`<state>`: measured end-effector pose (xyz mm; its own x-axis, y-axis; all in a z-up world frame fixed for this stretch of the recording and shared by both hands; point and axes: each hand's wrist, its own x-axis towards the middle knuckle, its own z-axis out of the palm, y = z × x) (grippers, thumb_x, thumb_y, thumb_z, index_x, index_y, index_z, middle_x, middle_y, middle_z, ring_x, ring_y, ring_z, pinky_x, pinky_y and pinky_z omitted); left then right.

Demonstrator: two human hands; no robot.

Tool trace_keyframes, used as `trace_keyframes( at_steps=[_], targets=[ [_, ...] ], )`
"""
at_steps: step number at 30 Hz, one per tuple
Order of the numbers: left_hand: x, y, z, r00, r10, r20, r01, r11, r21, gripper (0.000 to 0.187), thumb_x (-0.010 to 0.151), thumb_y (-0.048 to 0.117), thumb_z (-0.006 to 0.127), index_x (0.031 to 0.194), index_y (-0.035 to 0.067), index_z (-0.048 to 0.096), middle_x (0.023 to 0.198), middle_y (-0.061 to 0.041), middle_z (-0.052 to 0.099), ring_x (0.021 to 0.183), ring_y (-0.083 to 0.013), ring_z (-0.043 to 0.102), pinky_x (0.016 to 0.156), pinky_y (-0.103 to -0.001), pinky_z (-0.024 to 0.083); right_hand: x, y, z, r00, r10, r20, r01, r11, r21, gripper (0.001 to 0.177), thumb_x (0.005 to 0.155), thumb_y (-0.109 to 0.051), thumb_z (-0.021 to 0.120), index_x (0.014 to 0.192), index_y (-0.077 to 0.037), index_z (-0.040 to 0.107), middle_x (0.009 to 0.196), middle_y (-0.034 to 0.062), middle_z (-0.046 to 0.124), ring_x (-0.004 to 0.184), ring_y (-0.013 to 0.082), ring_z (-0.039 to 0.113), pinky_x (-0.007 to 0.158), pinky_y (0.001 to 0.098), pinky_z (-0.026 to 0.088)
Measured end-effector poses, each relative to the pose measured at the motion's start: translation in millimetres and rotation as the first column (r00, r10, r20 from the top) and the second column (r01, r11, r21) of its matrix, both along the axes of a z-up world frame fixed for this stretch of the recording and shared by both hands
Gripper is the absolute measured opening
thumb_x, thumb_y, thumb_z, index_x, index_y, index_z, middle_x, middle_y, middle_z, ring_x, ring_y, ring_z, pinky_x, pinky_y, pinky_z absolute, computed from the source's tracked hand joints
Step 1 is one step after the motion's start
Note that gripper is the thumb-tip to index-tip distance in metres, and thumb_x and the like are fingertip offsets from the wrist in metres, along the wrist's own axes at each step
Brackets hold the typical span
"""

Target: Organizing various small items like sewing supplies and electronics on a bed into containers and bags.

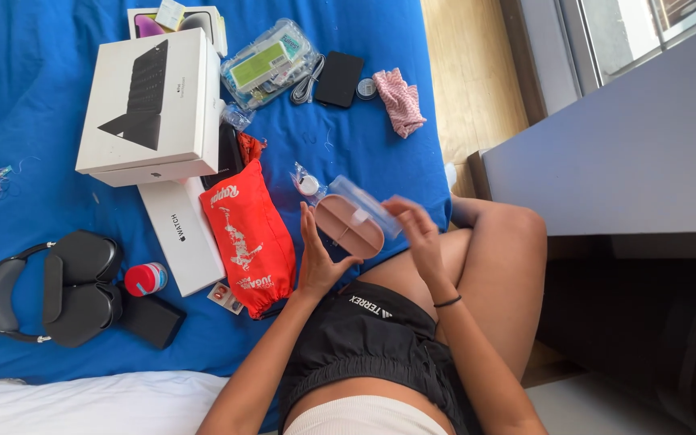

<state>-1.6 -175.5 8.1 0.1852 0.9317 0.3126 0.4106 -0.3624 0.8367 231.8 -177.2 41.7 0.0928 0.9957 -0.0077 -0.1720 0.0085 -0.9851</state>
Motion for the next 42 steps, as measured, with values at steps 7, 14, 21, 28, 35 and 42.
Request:
trace_keyframes(
  at_steps=[7, 14, 21, 28, 35, 42],
  targets=[
    [14.1, 14.1, 1.1, 0.999, 0.033, 0.024, -0.034, 0.998, 0.054, 0.146, 0.064, 0.035, 0.098, 0.163, 0.007, -0.006, 0.168, -0.031, -0.003, 0.157, -0.0498, 0.013, 0.126, -0.054, 0.028, -37.7, -20.0, 48.1, 0.58, -0.076, 0.811, -0.212, 0.947, 0.24, 0.044, 0.084, -0.015, 0.083, 0.125, -0.014, 0.068, 0.133, 0.0032, 0.071, 0.129, 0.0293, 0.059, 0.107, 0.0413, 0.049],
    [0.4, 48.4, 22.7, 0.983, -0.184, -0.005, 0.184, 0.982, 0.045, 0.132, 0.063, 0.022, 0.098, 0.164, 0.011, 0.014, 0.17, -0.025, 0.011, 0.158, -0.0458, 0.018, 0.127, -0.052, 0.028, -46.6, -16.8, 29.2, 0.596, -0.073, 0.799, -0.113, 0.978, 0.174, 0.047, 0.082, -0.017, 0.083, 0.125, -0.009, 0.066, 0.15, 0.0101, 0.054, 0.145, 0.0388, 0.042, 0.113, 0.0473, 0.043],
    [-13.5, 71.0, 50.9, 0.873, -0.397, -0.283, 0.386, 0.918, -0.095, 0.135, 0.046, 0.013, 0.097, 0.16, 0.019, 0.024, 0.17, -0.012, 0.012, 0.156, -0.04, 0.014, 0.125, -0.049, 0.028, -33.1, -9.5, 12.7, 0.624, -0.107, 0.774, -0.083, 0.976, 0.201, 0.046, 0.094, -0.001, 0.066, 0.139, -0.004, 0.056, 0.152, 0.013, 0.052, 0.151, 0.0414, 0.037, 0.118, 0.0495, 0.038],
    [5.7, 100.5, 21.4, 0.738, -0.209, -0.641, 0.412, 0.893, 0.184, 0.121, 0.061, -0.005, 0.085, 0.164, 0.016, 0.024, 0.173, -0.007, 0.019, 0.16, -0.0351, 0.017, 0.129, -0.05, 0.024, -22.9, 10.3, 14.6, 0.56, -0.12, 0.82, -0.106, 0.971, 0.215, 0.045, 0.1, 0.0, 0.057, 0.145, -0.004, 0.052, 0.152, 0.0136, 0.054, 0.145, 0.0388, 0.048, 0.118, 0.0465, 0.04],
    [9.7, 112.2, 24.9, 0.793, -0.329, -0.512, 0.446, 0.887, 0.12, 0.103, 0.058, 0.0, 0.085, 0.149, 0.012, 0.037, 0.154, -0.009, 0.04, 0.147, -0.0424, 0.032, 0.123, -0.052, 0.029, -35.7, 17.6, 25.5, 0.506, -0.178, 0.844, -0.149, 0.946, 0.289, 0.038, 0.097, -0.004, 0.062, 0.135, -0.009, 0.061, 0.146, 0.0167, 0.057, 0.126, 0.0379, 0.06, 0.107, 0.0459, 0.046],
    [13.4, 96.0, 29.9, 0.832, -0.307, -0.462, 0.386, 0.918, 0.085, 0.097, 0.061, -0.003, 0.081, 0.148, 0.009, 0.038, 0.15, -0.014, 0.041, 0.142, -0.0474, 0.037, 0.123, -0.051, 0.033, -44.6, 40.6, 16.4, 0.679, -0.148, 0.719, 0.098, 0.989, 0.112, 0.051, 0.085, -0.027, 0.08, 0.128, -0.006, 0.061, 0.123, 0.0122, 0.067, 0.111, 0.031, 0.064, 0.096, 0.0448, 0.051]
  ],
)
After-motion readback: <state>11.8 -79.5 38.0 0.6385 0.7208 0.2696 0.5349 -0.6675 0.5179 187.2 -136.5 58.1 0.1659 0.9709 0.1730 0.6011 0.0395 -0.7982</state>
